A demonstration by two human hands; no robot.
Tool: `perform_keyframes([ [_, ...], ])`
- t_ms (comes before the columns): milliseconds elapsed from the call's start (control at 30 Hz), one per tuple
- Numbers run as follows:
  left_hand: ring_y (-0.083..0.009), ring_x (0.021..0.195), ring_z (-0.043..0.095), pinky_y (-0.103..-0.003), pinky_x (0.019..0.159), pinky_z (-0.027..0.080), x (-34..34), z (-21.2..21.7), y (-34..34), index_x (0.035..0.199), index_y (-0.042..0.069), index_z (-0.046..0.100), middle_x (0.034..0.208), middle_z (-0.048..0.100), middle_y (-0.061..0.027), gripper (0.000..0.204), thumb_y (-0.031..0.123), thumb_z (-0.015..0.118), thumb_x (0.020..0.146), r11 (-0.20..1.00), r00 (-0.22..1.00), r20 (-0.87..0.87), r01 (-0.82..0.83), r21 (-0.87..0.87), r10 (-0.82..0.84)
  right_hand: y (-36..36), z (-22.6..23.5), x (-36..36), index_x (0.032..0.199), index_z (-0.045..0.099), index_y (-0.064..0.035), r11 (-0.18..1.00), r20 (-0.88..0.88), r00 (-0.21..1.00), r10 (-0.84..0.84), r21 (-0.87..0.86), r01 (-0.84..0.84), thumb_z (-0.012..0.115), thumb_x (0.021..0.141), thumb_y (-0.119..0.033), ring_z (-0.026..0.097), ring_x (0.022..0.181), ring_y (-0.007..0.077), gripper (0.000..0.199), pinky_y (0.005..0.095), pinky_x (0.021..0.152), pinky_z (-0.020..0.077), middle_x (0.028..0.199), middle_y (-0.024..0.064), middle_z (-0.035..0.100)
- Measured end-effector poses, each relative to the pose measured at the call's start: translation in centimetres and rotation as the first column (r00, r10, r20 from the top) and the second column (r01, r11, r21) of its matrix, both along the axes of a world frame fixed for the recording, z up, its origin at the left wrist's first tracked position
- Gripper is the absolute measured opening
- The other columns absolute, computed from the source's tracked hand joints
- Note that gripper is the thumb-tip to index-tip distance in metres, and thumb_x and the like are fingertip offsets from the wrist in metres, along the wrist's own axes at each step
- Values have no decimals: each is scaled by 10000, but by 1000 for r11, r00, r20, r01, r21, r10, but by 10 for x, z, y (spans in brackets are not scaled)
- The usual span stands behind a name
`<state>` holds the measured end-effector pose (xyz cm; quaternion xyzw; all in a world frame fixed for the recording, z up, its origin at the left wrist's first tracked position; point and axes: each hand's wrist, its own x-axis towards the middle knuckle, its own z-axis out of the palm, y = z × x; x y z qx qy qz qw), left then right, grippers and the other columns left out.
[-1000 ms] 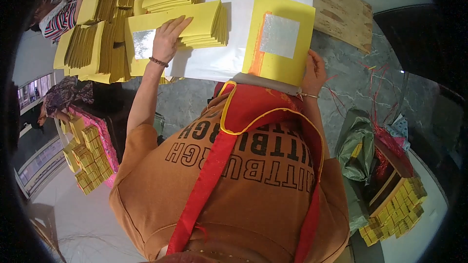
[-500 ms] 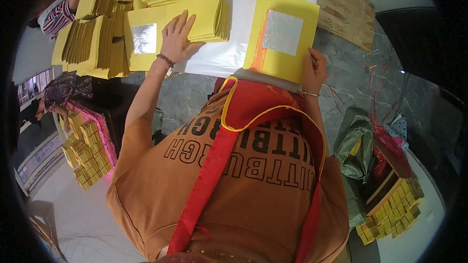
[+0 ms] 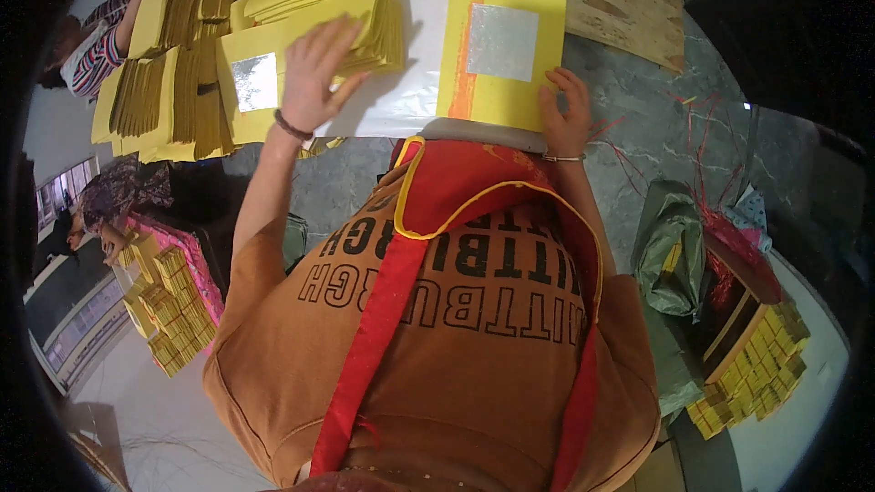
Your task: Processing and stacking yellow paper sheets with foil squares.
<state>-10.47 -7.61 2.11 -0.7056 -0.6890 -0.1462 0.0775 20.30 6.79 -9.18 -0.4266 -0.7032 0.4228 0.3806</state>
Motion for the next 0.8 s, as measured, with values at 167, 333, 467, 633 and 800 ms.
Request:
perform_keyframes([
  [167,-252,951,511,-360,814,419,74,-48,15,1173,59,529,1061,574,-125,455,183,627,747,962,908,327,272,17,-263,1,-7,-3,982,629,-66,991,42,996,82,99,-86,626,764,-108,501,1057,238,222,331,919,375,1117,102,544],
  [333,-263,930,508,-357,823,422,85,-68,20,1150,46,534,1006,571,-137,456,174,652,729,950,930,252,299,-94,-268,2,-9,-1,962,634,-55,991,71,993,90,90,-96,621,781,-127,501,1057,238,194,328,911,381,1118,104,540],
  [467,-263,881,515,-331,782,443,76,-64,25,1048,34,583,938,571,-115,320,152,640,757,916,862,380,392,-82,-335,3,-16,3,930,639,-18,994,-23,994,107,-8,-107,555,846,-144,496,1056,223,173,311,909,379,1133,96,522],
  [633,-272,779,557,-345,717,464,69,-60,37,833,24,615,794,591,-102,147,166,579,816,884,702,640,462,-75,-312,5,-8,4,923,636,25,971,-178,978,113,-187,-146,430,916,-190,475,1068,199,298,300,917,368,1159,96,494],
  [800,-284,774,566,-364,696,464,60,-57,46,843,5,611,780,596,-125,204,199,548,844,867,687,692,463,-184,-219,5,-7,5,917,642,23,966,-209,970,124,-199,-166,353,942,-252,446,1098,204,400,299,950,332,1173,109,485],
])
